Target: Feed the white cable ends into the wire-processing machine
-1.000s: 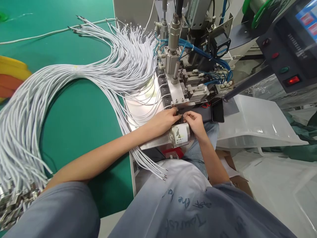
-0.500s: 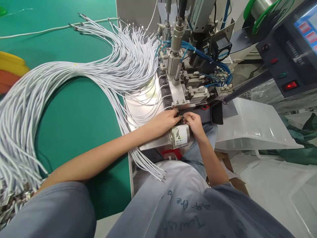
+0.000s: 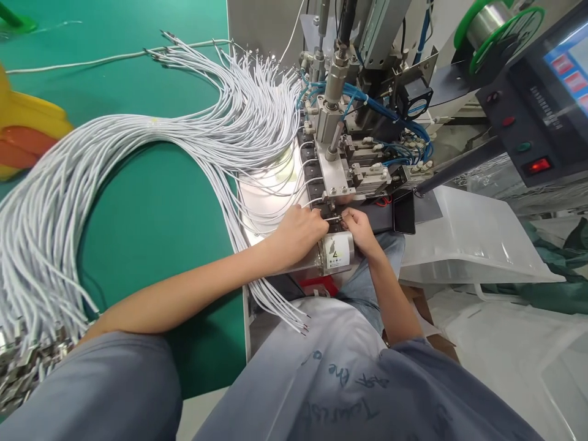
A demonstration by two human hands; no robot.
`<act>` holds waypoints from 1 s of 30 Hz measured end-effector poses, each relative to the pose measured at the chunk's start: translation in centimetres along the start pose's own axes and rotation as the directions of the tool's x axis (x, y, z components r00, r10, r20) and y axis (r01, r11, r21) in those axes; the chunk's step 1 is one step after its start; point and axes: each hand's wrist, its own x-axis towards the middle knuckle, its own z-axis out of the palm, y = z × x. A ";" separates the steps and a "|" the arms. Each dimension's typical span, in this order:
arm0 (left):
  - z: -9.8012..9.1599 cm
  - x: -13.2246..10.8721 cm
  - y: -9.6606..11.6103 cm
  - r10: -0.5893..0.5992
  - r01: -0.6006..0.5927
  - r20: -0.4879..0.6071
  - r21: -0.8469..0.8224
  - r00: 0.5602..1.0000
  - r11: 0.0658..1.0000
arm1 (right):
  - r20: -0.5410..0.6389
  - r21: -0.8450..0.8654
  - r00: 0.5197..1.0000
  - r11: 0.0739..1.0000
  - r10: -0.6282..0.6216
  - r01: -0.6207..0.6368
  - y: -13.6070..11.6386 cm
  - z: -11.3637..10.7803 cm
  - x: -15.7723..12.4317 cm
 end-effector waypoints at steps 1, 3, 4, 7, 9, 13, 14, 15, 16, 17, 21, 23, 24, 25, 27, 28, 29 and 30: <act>-0.2 -0.1 0.0 -0.027 0.027 0.016 -0.002 1.000 1.000 | -0.045 -0.016 0.999 1.000 -0.005 0.004 0.1 -0.3 0.1; -0.5 -0.2 -0.1 -0.045 0.045 0.037 -0.017 0.998 0.999 | -0.201 -0.007 0.979 1.000 -0.017 0.016 0.0 -0.8 -0.3; -0.6 -0.2 -0.1 -0.054 0.055 0.050 -0.024 0.997 0.998 | -0.309 0.009 0.950 0.999 -0.038 0.043 -0.3 -0.9 -1.0; -0.8 0.1 -0.2 -0.148 0.150 0.078 -0.015 0.986 0.989 | -0.568 -0.033 0.803 0.979 -0.183 0.200 -2.0 0.0 -4.9; -0.9 0.3 -0.2 -0.232 0.232 0.068 -0.001 0.970 0.973 | -0.507 -0.111 0.820 0.963 -0.267 0.245 -3.1 1.9 -8.0; -0.6 0.5 -0.2 -0.266 0.267 0.058 -0.018 0.962 0.963 | 0.246 -0.159 0.968 0.984 -0.044 0.085 -2.4 6.8 -11.2; -0.5 0.6 -0.3 -0.263 0.264 0.061 -0.023 0.963 0.964 | 0.360 -0.148 0.932 0.989 0.031 0.024 -1.7 8.0 -11.2; -0.4 0.6 -0.4 -0.262 0.264 0.061 -0.026 0.963 0.964 | 0.424 -0.119 0.902 0.992 0.078 -0.030 -1.0 9.0 -11.1; -0.4 0.6 -0.5 -0.263 0.266 0.060 -0.030 0.963 0.964 | 0.466 -0.088 0.879 0.994 0.097 -0.063 -0.3 9.8 -10.9; -0.4 0.6 -0.6 -0.264 0.267 0.058 -0.034 0.963 0.963 | 0.481 -0.072 0.871 0.995 0.101 -0.075 0.1 10.4 -10.8; -0.7 0.4 0.1 -0.237 0.236 0.000 -0.083 0.971 0.968 | 0.403 -0.239 0.914 0.970 0.057 0.044 -1.1 10.1 -11.3; -1.0 0.0 1.0 -0.134 0.121 -0.052 -0.199 0.990 0.973 | 0.362 -0.322 0.931 0.943 0.037 0.088 -2.5 8.6 -11.9; -1.1 -0.2 1.6 -0.056 0.030 -0.079 -0.291 0.995 0.956 | 0.348 -0.330 0.937 0.939 0.028 0.094 -3.2 7.6 -12.1; -1.2 -0.4 2.1 0.025 -0.067 -0.111 -0.396 0.993 0.916 | 0.326 -0.320 0.945 0.943 0.020 0.091 -3.7 6.4 -12.1; -1.1 -0.8 2.8 0.119 -0.210 -0.191 -0.579 0.974 0.788 | 0.235 -0.261 0.972 0.963 -0.002 0.065 -4.4 3.9 -11.5; -1.0 -0.9 3.0 0.118 -0.241 -0.230 -0.644 0.966 0.726 | 0.162 -0.212 0.987 0.976 -0.012 0.047 -4.6 2.6 -11.0; -0.9 -0.9 3.1 0.088 -0.252 -0.263 -0.694 0.961 0.675 | 0.080 -0.143 0.996 0.989 -0.027 0.038 -4.7 1.4 -10.5; -0.7 -0.9 3.0 0.044 -0.250 -0.288 -0.730 0.956 0.636 | -0.001 -0.060 0.999 0.997 -0.045 0.044 -4.7 0.5 -9.9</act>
